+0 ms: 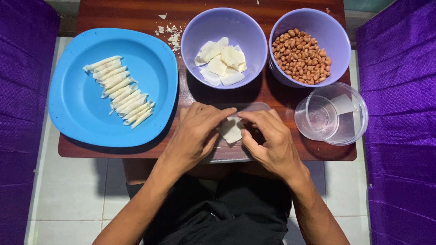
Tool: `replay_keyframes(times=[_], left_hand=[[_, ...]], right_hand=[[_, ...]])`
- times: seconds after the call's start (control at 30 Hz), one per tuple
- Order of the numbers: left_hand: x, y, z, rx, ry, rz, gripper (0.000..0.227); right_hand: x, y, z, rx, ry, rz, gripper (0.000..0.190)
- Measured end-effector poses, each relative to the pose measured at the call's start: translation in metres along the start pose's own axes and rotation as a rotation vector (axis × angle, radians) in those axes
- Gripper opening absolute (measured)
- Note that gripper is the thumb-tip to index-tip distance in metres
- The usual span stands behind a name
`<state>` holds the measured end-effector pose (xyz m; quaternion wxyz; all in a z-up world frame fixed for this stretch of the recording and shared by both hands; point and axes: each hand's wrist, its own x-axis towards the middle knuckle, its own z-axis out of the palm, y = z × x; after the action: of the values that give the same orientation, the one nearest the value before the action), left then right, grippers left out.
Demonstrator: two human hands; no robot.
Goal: Preparing peanut-filled rolled snacks by hand
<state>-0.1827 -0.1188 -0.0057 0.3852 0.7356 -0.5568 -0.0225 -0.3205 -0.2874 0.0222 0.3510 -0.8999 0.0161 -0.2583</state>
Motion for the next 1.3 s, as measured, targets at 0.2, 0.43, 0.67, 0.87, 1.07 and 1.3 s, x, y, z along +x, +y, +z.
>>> replay_keyframes(times=[0.2, 0.43, 0.67, 0.87, 1.07, 1.3], left_hand=[[0.003, 0.001, -0.002, -0.014, -0.025, -0.049, 0.051], [0.011, 0.008, -0.014, -0.063, -0.117, -0.068, 0.058], [0.016, 0.007, -0.013, -0.015, -0.102, -0.081, 0.043], [0.021, 0.005, -0.009, -0.012, -0.091, -0.084, 0.039], [0.022, -0.003, 0.000, 0.004, -0.050, -0.081, 0.037], [0.019, -0.007, 0.001, -0.048, 0.014, -0.078, 0.032]], right_hand=[[-0.002, 0.002, 0.002, 0.003, 0.003, -0.011, 0.031], [0.000, -0.001, 0.001, 0.011, -0.010, -0.024, 0.031], [0.000, 0.000, -0.001, 0.032, -0.027, -0.019, 0.033], [0.000, 0.003, -0.001, 0.047, -0.033, -0.025, 0.035], [0.001, 0.001, -0.001, 0.052, -0.028, -0.028, 0.036], [-0.001, 0.002, 0.001, 0.046, -0.016, -0.037, 0.038]])
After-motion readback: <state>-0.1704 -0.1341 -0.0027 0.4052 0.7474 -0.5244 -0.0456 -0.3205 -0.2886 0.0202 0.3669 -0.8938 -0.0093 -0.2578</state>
